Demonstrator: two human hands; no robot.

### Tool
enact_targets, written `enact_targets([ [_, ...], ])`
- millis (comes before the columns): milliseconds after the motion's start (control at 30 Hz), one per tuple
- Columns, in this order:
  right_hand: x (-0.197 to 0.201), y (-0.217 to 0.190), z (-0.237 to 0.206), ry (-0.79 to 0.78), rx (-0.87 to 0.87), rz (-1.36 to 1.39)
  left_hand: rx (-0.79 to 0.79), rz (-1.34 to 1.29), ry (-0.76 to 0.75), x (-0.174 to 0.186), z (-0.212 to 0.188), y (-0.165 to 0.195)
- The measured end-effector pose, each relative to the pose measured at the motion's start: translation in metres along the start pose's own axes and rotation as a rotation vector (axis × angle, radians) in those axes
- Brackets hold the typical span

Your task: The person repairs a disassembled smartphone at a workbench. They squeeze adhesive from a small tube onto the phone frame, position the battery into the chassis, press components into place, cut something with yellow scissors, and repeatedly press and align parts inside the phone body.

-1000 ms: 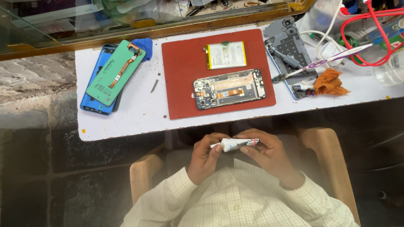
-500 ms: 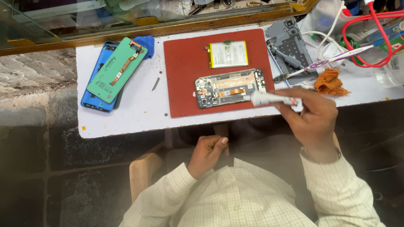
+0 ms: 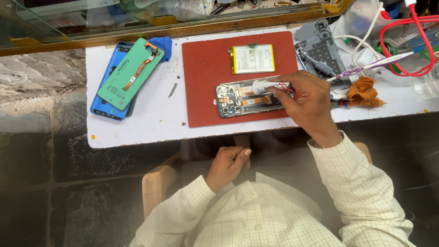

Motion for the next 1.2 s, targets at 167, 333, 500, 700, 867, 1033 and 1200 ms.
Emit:
enact_targets([
  [167, -0.002, 0.003, 0.002, -0.015, 0.003, -0.002, -0.004, 0.008, 0.007, 0.0, 0.0, -0.002],
  [333, -0.002, 0.004, 0.002, -0.021, 0.005, -0.003, 0.005, 0.004, -0.002, 0.0, 0.0, -0.002],
  [500, -0.003, 0.005, 0.003, -0.015, 0.045, -0.004, -0.009, -0.004, 0.0, -0.001, 0.0, -0.002],
  [700, -0.003, 0.007, 0.003, -0.02, -0.001, -0.022, -0.005, 0.003, 0.0, -0.001, 0.0, -0.002],
  [867, -0.004, 0.005, 0.005, -0.028, 0.081, -0.044, -0.009, 0.009, 0.002, -0.001, 0.0, -0.002],
  [1033, 0.008, 0.004, 0.0, 0.011, 0.014, -0.044, -0.029, 0.017, 0.007, 0.0, 0.0, -0.001],
  [1200, 0.032, 0.002, -0.009, 0.05, -0.006, -0.067, -0.004, 0.02, -0.003, 0.0, -0.001, 0.0],
])
Point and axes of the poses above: each hand's wrist, its own z-axis towards the middle knuckle, its own x-axis out of the back of the hand, y = z × x, the point moved 3 cm from there along z, towards the middle knuckle, and after that the axes turned 6 degrees about z, right-handed, at the moved point
